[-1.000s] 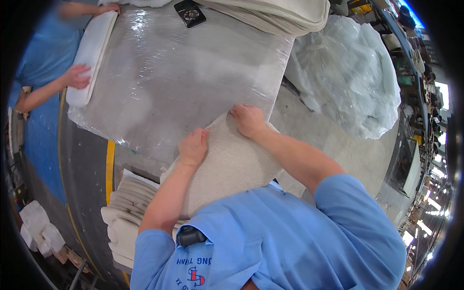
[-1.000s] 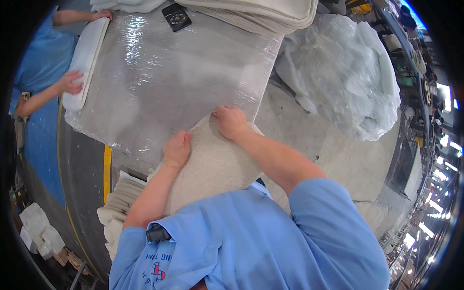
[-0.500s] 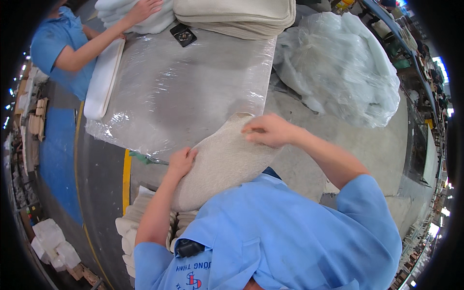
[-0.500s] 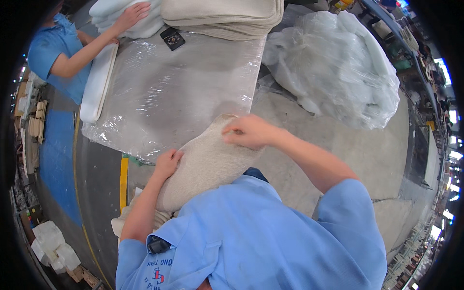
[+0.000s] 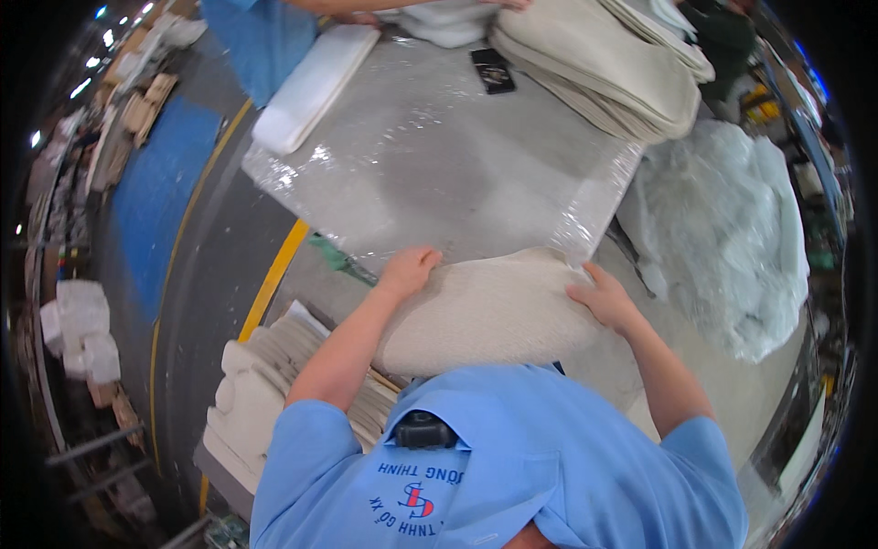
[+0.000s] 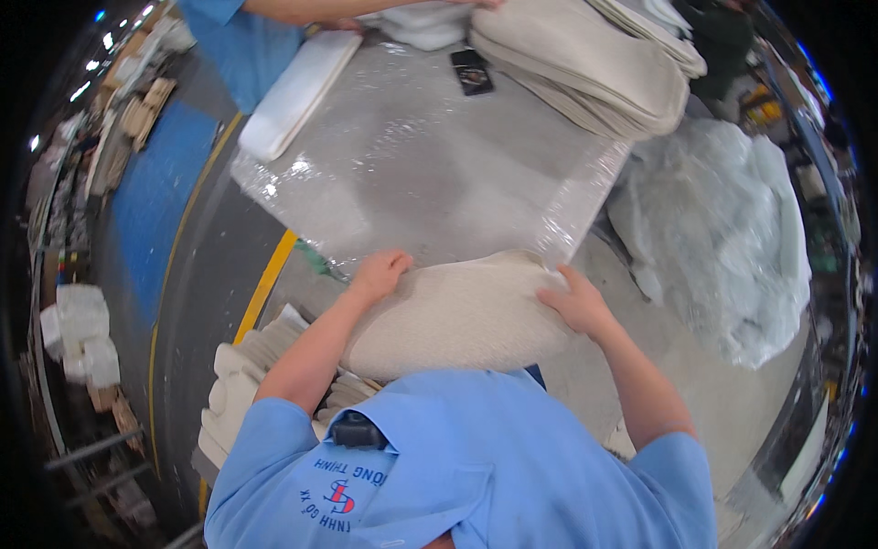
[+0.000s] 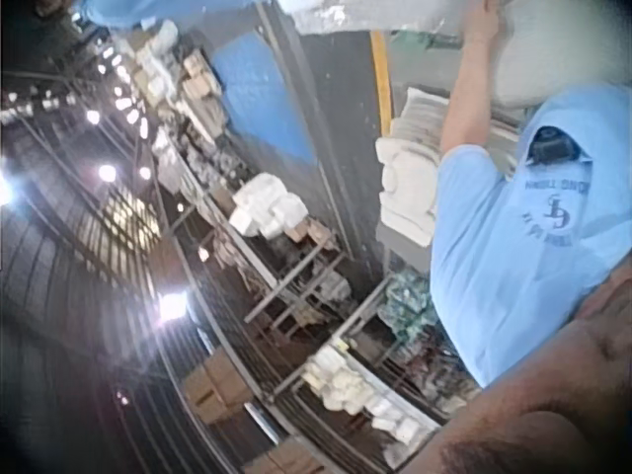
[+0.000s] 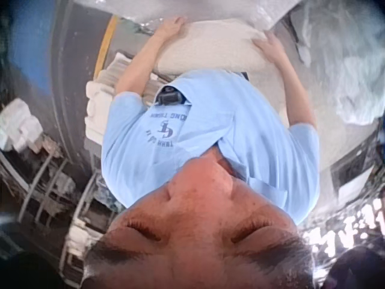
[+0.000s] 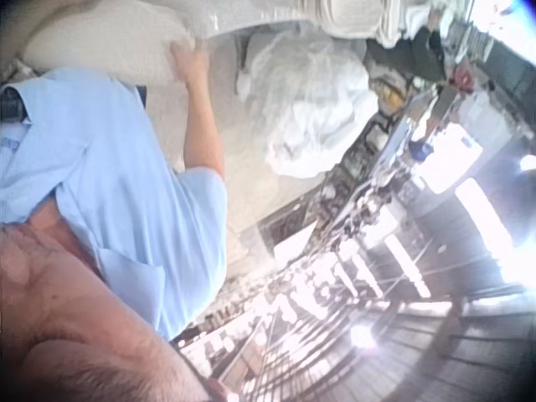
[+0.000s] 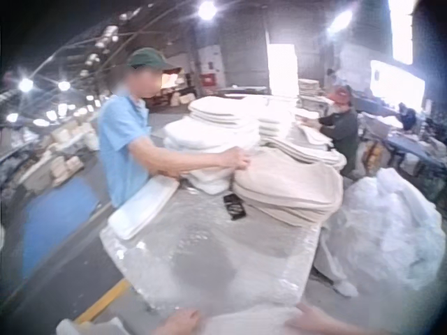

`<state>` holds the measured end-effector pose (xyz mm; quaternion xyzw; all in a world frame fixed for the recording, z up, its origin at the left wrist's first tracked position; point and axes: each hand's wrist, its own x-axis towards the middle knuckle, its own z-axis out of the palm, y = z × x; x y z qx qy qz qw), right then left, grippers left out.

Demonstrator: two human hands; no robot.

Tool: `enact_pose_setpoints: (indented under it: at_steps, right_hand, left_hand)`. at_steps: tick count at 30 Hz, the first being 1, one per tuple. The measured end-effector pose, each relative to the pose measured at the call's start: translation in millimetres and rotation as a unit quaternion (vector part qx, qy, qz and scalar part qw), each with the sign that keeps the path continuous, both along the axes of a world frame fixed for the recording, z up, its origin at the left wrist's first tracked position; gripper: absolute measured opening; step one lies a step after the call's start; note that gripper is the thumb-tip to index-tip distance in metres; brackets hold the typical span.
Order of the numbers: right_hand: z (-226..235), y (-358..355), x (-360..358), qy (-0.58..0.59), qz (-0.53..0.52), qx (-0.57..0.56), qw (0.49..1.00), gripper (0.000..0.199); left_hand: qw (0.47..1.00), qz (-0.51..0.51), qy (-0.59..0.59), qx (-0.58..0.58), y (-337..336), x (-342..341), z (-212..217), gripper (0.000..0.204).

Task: The person repeatedly picks up white foam inserts and beige fabric covers, inserts the foam into the covers, and places the finished cushions on a stack. The person works at a table in a factory setting with other workers nearby.

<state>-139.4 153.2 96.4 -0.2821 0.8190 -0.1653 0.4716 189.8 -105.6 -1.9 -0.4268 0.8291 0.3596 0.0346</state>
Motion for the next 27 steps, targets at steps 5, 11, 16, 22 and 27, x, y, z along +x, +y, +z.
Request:
enact_pose_setpoints:
  at_steps: [5,11,16,22,27]
  right_hand:
    - [15,15,-11,-0.183,-0.12,0.109,0.97,0.101]
    - [2,-10,-5,-0.157,-0.059,0.15,0.974,0.098]
    - [-43,-27,-14,-0.078,-0.058,0.238,0.966,0.091]
    - [-84,-37,-23,-0.101,-0.065,0.205,0.971,0.082]
    - [-90,-41,-27,-0.124,-0.063,0.156,0.978,0.079]
  left_hand:
    - [0.979,0.117,-0.038,0.163,6,69,86,0.06]
    - [0.891,0.269,-0.042,0.363,58,81,101,0.086]
    - [0.862,0.293,-0.127,0.393,31,70,61,0.081]
    - [0.874,0.245,-0.156,0.39,6,67,4,0.082]
    - [0.823,0.302,-0.064,0.476,-3,72,-22,0.087]
